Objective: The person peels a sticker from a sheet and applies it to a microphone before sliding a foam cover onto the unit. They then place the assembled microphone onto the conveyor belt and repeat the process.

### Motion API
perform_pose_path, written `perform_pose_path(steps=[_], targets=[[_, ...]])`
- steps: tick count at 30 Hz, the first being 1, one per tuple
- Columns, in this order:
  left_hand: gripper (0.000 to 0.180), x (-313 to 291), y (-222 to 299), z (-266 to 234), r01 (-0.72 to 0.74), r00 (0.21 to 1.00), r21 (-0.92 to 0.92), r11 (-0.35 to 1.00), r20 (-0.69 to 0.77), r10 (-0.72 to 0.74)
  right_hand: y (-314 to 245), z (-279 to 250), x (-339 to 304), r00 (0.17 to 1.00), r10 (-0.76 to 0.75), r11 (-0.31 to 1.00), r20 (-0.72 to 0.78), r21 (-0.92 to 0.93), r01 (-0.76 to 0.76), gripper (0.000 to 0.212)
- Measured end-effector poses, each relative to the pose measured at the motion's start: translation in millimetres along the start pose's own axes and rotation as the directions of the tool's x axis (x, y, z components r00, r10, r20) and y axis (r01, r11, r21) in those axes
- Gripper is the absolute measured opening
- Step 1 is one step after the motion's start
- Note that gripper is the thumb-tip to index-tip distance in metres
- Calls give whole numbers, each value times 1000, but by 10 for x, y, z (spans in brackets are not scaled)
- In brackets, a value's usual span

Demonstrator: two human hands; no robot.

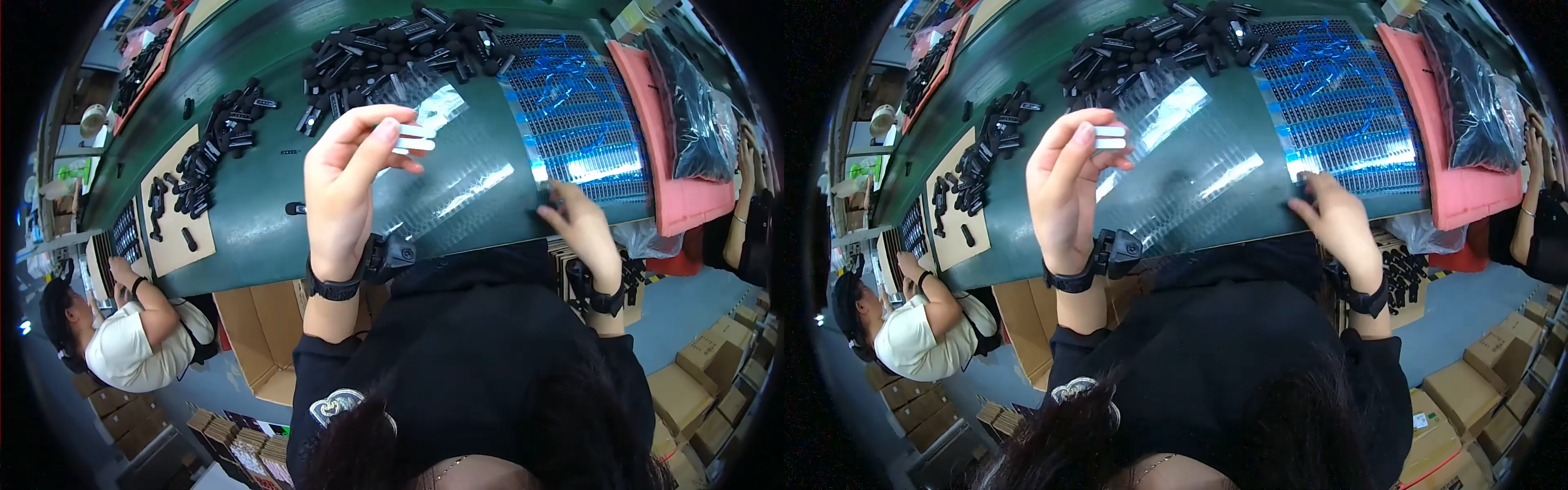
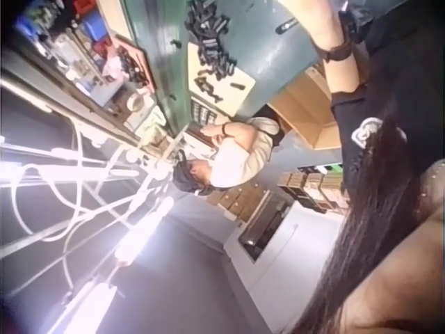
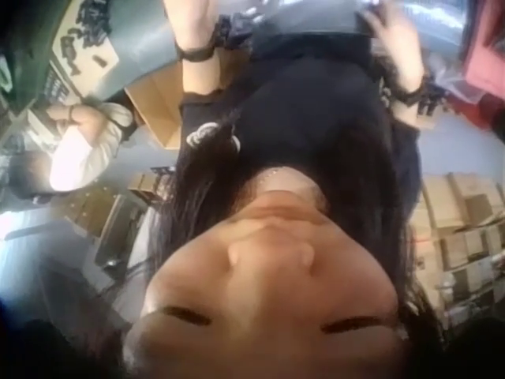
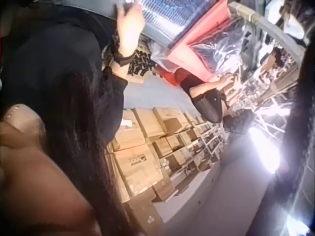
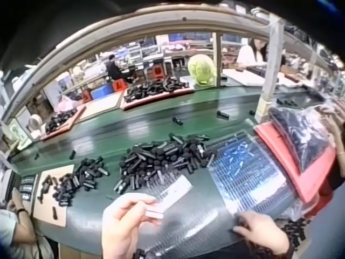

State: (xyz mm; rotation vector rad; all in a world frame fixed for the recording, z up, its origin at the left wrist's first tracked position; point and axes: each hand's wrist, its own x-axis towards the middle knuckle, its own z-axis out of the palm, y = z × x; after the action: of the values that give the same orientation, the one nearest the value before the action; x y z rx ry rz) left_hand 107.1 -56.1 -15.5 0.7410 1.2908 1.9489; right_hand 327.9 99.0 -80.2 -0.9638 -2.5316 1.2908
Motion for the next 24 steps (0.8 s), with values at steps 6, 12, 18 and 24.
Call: perform_pose_path(steps=[6, 12, 18, 24], targets=[[18, 32, -69, 118, -44, 999, 59, 997, 21, 43, -768, -307, 241, 912, -407, 913, -41, -18, 407, 28], [24, -32, -125, 177, -266, 964, 126, 956, 35, 264, -1061, 103, 478, 841, -540, 800, -39, 285, 528, 38], [22, -46, -223, 327, 133, 986, -334, 933, 136, -92, -1221, 342, 685, 455, -786, 553, -418, -149, 819, 40], [18, -70, -353, 378, 91, 995, -244, 966, 52, -80, -1121, 235, 784, 627, -726, 643, -283, 45, 765, 36]])
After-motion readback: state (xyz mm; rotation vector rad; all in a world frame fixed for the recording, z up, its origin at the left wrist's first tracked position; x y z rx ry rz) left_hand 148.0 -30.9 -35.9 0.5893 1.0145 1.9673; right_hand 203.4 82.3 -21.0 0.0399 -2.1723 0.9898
